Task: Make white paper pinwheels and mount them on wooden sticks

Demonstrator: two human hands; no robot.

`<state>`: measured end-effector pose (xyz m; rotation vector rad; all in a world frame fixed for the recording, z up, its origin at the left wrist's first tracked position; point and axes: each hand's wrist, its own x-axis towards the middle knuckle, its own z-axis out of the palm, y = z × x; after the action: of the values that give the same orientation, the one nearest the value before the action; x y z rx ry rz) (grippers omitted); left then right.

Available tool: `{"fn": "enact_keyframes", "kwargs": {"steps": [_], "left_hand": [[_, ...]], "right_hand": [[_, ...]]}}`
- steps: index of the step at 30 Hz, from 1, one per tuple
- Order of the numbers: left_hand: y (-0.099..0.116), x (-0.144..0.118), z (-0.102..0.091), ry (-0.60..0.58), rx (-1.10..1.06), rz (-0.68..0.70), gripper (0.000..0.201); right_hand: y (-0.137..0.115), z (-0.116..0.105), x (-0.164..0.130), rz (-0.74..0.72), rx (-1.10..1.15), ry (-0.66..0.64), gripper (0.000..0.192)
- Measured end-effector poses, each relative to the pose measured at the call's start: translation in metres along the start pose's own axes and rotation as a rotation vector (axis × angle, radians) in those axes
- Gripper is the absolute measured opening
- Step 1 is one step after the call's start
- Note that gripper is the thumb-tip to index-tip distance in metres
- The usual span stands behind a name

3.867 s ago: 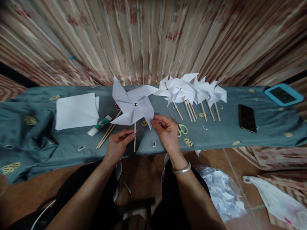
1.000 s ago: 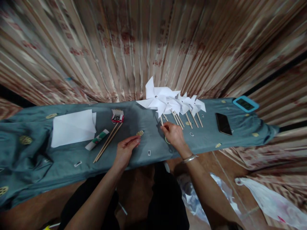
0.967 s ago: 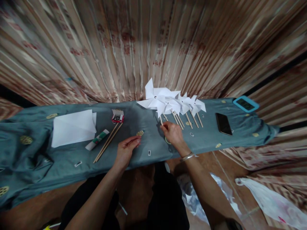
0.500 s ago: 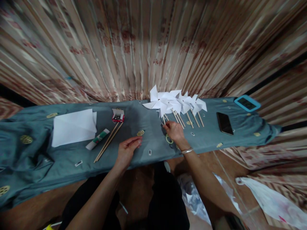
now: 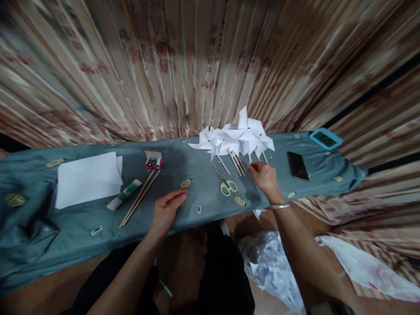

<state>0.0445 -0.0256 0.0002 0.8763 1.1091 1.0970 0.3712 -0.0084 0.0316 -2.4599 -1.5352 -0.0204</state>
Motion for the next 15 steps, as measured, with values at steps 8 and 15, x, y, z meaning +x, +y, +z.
{"fn": "enact_keyframes", "kwargs": {"steps": [8, 15], "left_hand": [[0.0, 0.0, -0.005, -0.009, 0.068, -0.003, 0.022], [-0.004, 0.0, -0.003, -0.028, 0.103, 0.013, 0.019]], "right_hand": [[0.067, -0.017, 0.046, 0.224, -0.186, -0.018, 0.028], [0.087, 0.002, 0.065, 0.149, -0.237, 0.012, 0.032]]}}
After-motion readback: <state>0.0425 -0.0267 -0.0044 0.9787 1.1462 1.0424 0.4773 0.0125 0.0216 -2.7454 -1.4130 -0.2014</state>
